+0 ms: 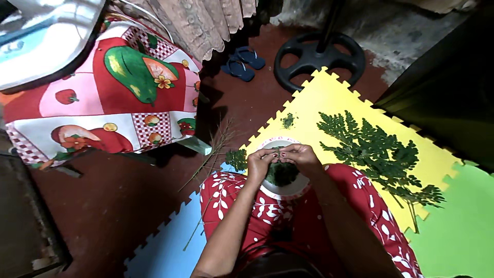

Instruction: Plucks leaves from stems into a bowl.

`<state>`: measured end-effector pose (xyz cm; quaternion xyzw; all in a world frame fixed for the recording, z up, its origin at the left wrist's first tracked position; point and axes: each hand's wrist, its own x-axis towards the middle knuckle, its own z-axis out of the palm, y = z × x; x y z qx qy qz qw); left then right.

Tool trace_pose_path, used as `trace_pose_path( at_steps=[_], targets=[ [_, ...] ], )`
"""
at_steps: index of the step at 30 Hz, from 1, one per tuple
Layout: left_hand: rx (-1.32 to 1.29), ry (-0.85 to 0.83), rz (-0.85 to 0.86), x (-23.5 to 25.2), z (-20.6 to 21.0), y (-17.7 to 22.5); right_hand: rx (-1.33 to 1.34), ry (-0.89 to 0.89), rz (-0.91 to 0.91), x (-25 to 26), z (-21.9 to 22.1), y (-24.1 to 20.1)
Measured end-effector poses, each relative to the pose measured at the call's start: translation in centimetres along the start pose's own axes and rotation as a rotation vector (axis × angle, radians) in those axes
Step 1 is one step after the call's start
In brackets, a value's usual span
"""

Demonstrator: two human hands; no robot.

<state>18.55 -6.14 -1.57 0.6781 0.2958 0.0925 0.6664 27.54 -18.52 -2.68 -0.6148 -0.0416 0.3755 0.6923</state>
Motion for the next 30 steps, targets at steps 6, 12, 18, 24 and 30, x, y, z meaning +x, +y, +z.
trace_pose_path(
  at_steps=[6, 12, 18, 24, 30],
  targets=[
    [-0.032, 0.035, -0.039, -0.1, -0.2, 0.1, -0.063, 0.028, -0.016, 0.0, -0.5, -0.2],
    [0.381, -0.085, -0.103, 0.7, -2.4, -1.0, -0.04, 0.137, 0.024, 0.5, -1.6, -0.9],
    [0.462, -0.326, -0.088, 0.6, -0.9, 0.1, -0.027, 0.076, 0.029, 0.4, -1.1, -0.2],
    [0.178, -0.118, -0.027, 0.4, 0.4, 0.6, -0.084, 0.068, -0.016, 0.3, -0.2, 0.1],
    [0.615, -0.258, 0.105, 0.1, -0.6, 1.8, -0.406, -0.044, -0.152, 0.0, -0.9, 0.3]
  ],
)
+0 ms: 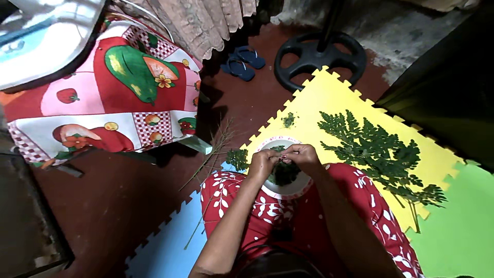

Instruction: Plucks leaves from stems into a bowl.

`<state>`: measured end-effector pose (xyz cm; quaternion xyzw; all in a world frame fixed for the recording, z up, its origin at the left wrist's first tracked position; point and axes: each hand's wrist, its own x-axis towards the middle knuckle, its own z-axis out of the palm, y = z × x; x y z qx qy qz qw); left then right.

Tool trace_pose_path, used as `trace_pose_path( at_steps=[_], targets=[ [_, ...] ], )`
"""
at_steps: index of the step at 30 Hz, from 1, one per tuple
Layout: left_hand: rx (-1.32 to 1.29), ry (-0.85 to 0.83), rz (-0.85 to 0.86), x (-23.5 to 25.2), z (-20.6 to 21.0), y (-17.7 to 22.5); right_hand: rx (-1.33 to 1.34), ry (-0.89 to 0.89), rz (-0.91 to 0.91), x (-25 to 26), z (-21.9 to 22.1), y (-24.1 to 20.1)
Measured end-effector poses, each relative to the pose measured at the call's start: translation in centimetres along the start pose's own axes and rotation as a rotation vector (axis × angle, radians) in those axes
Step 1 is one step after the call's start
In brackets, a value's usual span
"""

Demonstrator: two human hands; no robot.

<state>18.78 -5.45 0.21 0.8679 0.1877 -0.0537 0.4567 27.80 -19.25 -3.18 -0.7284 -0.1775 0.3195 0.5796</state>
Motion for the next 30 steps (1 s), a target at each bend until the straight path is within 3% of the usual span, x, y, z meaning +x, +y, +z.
trace_pose_path(
  at_steps=[4, 9, 11, 17, 20, 23, 30],
  targets=[
    [-0.013, 0.018, 0.031, -0.3, -0.5, 0.0, 0.087, 0.014, -0.03, 0.0, 0.2, 0.0],
    [-0.727, 0.158, -0.143, 0.1, 0.9, -0.3, 0.415, 0.045, 0.025, -0.1, 0.2, 0.0],
    [-0.835, 0.187, -0.189, 0.0, 1.3, -0.2, 0.445, 0.047, 0.023, 0.1, 0.4, 0.2],
    [-0.769, 0.257, -0.196, 0.4, 1.4, -0.4, 0.276, 0.043, -0.041, 0.1, 1.0, 0.1],
    [-0.68, 0.212, -0.199, 0.4, 1.1, -0.5, 0.273, 0.082, -0.068, 0.2, 1.2, 0.6],
    [-0.577, 0.158, -0.198, 0.2, 0.3, -0.4, 0.278, 0.052, -0.012, 0.1, 0.8, 0.3],
    [-0.573, 0.216, -0.247, 0.0, -0.8, -1.9, 0.366, 0.15, 0.137, 0.4, -1.1, -0.7]
  ],
)
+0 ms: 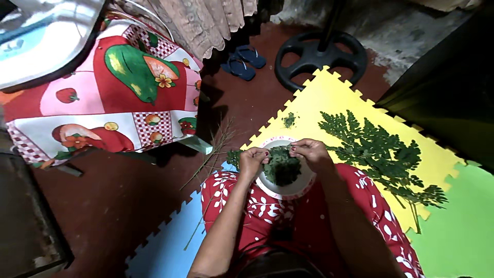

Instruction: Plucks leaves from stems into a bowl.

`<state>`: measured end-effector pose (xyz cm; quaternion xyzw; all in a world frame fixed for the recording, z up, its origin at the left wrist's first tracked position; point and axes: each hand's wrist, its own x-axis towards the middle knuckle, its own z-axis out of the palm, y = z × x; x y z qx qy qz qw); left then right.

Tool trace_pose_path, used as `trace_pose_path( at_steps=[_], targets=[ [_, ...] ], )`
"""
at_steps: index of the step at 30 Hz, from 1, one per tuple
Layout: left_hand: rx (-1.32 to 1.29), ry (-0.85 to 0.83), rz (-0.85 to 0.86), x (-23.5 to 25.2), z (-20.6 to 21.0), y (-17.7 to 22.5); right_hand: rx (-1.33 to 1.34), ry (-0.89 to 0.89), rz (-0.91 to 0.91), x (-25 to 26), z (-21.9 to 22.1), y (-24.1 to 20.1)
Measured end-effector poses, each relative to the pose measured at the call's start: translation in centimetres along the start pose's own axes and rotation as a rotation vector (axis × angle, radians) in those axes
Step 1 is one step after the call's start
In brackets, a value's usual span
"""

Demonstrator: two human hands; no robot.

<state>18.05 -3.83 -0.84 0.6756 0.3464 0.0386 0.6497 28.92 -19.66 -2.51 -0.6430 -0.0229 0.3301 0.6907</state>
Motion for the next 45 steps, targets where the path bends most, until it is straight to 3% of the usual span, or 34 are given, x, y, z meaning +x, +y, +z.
trace_pose_path(
  at_steps=[7, 11, 15, 28, 30, 34, 36, 39, 42, 45],
  targets=[
    [0.38, -0.198, 0.039, 0.0, 1.3, -1.7, 0.028, -0.06, 0.003, 0.1, 0.2, 0.7],
    [0.498, -0.316, 0.062, -0.2, 1.3, -0.8, -0.019, -0.081, -0.005, 0.4, 0.3, 1.0],
    [0.359, -0.233, 0.13, -0.3, 1.7, -0.1, -0.081, -0.126, -0.066, 0.5, 0.4, 1.5],
    [0.481, -0.193, 0.137, -0.2, 1.9, 0.5, -0.164, -0.232, -0.145, 0.1, 0.9, 1.7],
    [0.432, -0.218, 0.151, -0.2, 1.8, 0.6, -0.138, -0.235, -0.145, -0.1, 0.8, 1.3],
    [-0.034, -0.256, 0.161, -0.3, 2.2, 1.3, 0.081, -0.249, -0.127, -0.1, -0.3, 1.0],
    [-0.126, -0.243, 0.107, 0.9, 2.3, 2.0, 0.119, -0.194, -0.086, 0.2, -0.9, 0.7],
    [0.138, -0.232, 0.102, 5.3, 2.9, 2.4, -0.068, -0.134, -0.033, 0.3, -0.7, 0.3],
    [0.598, -0.253, 0.144, 11.0, 5.3, 1.9, -0.391, -0.221, 0.023, 0.4, -0.2, -0.2],
    [0.9, -0.258, 0.163, 14.9, 8.6, 1.1, -0.541, -0.319, 0.126, 0.8, 0.1, -0.9]
  ],
)
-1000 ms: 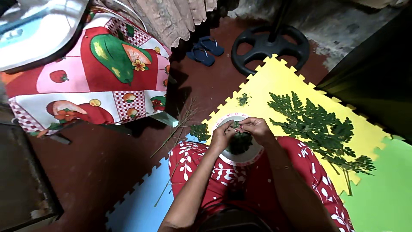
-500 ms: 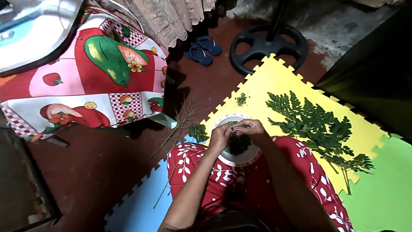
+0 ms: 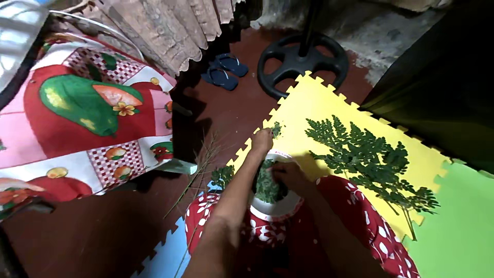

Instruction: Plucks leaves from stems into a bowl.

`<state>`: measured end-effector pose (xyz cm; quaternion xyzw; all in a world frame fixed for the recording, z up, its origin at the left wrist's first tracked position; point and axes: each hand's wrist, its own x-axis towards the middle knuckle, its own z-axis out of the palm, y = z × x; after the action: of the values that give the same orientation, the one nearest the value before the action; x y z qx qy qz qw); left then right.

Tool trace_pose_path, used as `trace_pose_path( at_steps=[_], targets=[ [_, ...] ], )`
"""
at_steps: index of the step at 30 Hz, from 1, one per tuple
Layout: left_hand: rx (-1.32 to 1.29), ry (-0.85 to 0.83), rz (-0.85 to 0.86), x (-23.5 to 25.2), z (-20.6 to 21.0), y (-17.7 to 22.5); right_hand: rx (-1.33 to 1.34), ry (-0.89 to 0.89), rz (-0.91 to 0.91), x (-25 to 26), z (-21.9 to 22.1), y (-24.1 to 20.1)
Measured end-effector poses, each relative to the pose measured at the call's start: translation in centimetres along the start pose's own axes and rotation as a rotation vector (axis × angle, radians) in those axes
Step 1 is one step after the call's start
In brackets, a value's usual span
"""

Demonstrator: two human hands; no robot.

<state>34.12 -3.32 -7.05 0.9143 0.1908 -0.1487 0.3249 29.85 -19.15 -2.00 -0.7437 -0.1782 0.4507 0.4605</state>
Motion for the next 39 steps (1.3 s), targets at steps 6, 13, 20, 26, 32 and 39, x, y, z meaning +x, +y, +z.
trace_pose_path(
  at_steps=[6, 13, 20, 26, 32, 39],
  targets=[
    [0.402, -0.068, 0.117, 3.8, 3.1, 0.5, 0.015, 0.04, 0.007, 0.9, -1.0, 0.5],
    [-0.029, 0.016, 0.176, -2.5, -2.2, 0.4, 0.325, 0.351, -0.041, 0.9, -0.7, 1.3],
    [-0.379, -0.1, 0.207, -12.5, -3.7, 0.3, 0.588, 0.385, -0.135, 0.4, 1.4, 1.7],
    [-0.429, 0.181, 0.206, -14.7, -1.9, -0.3, 0.685, 0.328, -0.052, -1.0, 2.0, 0.5],
    [-0.591, 0.171, 0.132, -15.3, -2.3, -0.6, 0.602, 0.354, -0.154, -1.0, 2.1, 0.6],
    [-0.639, 0.178, 0.068, -15.4, -2.6, -1.9, 0.638, 0.402, -0.15, -1.0, 0.9, 1.1]
  ],
)
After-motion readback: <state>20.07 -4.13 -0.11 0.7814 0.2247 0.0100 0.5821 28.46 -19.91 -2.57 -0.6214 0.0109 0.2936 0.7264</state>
